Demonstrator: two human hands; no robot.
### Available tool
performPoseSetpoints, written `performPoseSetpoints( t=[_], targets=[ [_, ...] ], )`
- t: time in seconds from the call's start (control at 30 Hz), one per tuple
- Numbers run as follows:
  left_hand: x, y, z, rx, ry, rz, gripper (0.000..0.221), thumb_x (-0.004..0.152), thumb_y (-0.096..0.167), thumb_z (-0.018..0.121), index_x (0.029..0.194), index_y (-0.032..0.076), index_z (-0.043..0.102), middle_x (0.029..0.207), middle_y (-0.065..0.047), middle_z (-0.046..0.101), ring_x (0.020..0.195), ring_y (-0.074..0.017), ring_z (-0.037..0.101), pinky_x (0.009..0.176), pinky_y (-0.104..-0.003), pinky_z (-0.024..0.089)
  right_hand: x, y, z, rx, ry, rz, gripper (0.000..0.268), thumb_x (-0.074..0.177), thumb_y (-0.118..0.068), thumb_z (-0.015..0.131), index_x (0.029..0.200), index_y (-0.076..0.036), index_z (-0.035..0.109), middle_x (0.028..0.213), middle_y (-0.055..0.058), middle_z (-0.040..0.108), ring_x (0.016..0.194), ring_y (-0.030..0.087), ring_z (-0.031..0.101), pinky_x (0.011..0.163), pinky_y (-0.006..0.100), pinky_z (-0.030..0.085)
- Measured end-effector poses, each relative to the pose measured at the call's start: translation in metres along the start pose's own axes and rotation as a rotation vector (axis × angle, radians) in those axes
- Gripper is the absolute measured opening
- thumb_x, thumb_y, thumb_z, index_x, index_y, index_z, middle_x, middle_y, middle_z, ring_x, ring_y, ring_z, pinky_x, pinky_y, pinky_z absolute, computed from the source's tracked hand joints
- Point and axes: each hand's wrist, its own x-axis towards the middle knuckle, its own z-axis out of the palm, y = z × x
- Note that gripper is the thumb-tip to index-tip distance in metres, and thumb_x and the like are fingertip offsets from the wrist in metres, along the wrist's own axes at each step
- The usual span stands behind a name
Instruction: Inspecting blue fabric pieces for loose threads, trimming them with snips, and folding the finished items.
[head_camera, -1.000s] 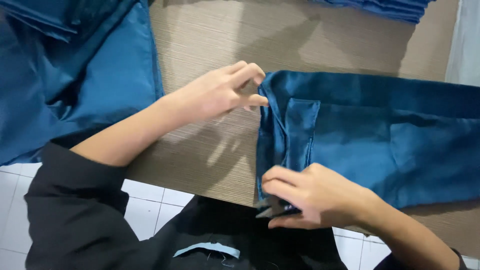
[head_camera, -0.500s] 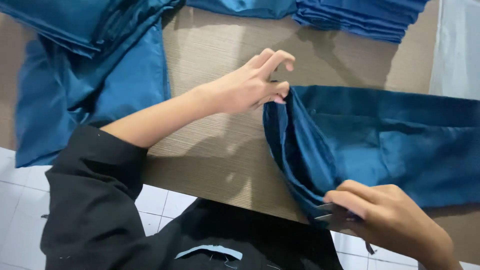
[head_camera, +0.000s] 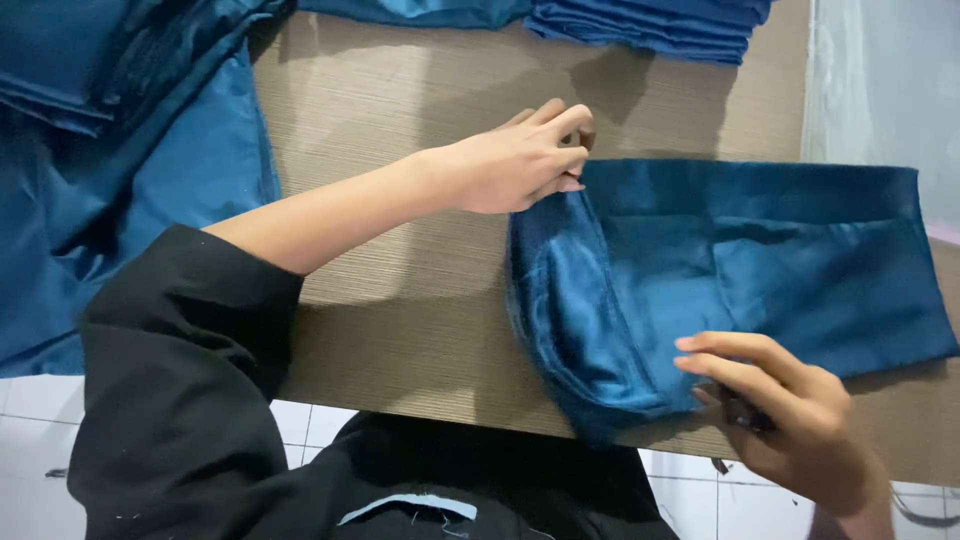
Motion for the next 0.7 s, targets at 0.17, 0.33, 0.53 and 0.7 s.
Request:
performPoseSetpoints(
  t=[0.17, 0.33, 0.53, 0.7],
  targets=[
    [-0.003, 0.003, 0.007, -0.079, -0.049, -0.020, 0.018, 0.108, 0.016, 0.058, 0.096, 0.002, 0.057, 0.123, -0.018, 0.042, 0.104, -0.0349, 0.044, 0.085, -0.046, 0.047, 0.055, -0.025, 0.028, 0.023, -0.123, -0.307, 0.032, 0.097, -0.013, 0.063, 0.129, -0.012, 0.063, 0.138, 0.012, 0.067, 0.109, 0.021, 0.078, 0.078, 0.029, 0.063],
    [-0.010, 0.001, 0.013, -0.075, 0.026, -0.042, 0.016, 0.109, 0.016, 0.057, 0.099, 0.004, 0.056, 0.125, -0.020, 0.044, 0.106, -0.0361, 0.046, 0.082, -0.049, 0.048, 0.092, -0.040, 0.066, -0.060, -0.404, -0.480, 0.038, 0.097, -0.010, 0.052, 0.133, -0.009, 0.060, 0.150, 0.007, 0.057, 0.046, 0.028, 0.061, 0.047, 0.041, 0.051],
    [-0.016, -0.003, 0.021, -0.037, 0.123, -0.024, 0.015, 0.108, 0.021, 0.060, 0.101, 0.008, 0.060, 0.124, -0.016, 0.047, 0.106, -0.0337, 0.045, 0.080, -0.048, 0.049, 0.099, -0.019, 0.074, -0.063, -0.470, -0.486, 0.041, 0.090, -0.002, 0.052, 0.130, -0.005, 0.059, 0.082, 0.006, 0.053, 0.043, 0.028, 0.044, 0.045, 0.041, 0.044],
    [-0.018, -0.004, 0.023, -0.084, 0.158, -0.026, 0.014, 0.107, 0.020, 0.063, 0.100, 0.007, 0.062, 0.121, -0.013, 0.047, 0.106, -0.0313, 0.044, 0.083, -0.046, 0.048, 0.093, -0.004, 0.089, -0.156, -0.425, -0.492, 0.024, 0.097, -0.022, 0.060, 0.118, -0.010, 0.062, 0.075, 0.003, 0.049, 0.042, 0.025, 0.048, 0.041, 0.040, 0.045]
  ],
)
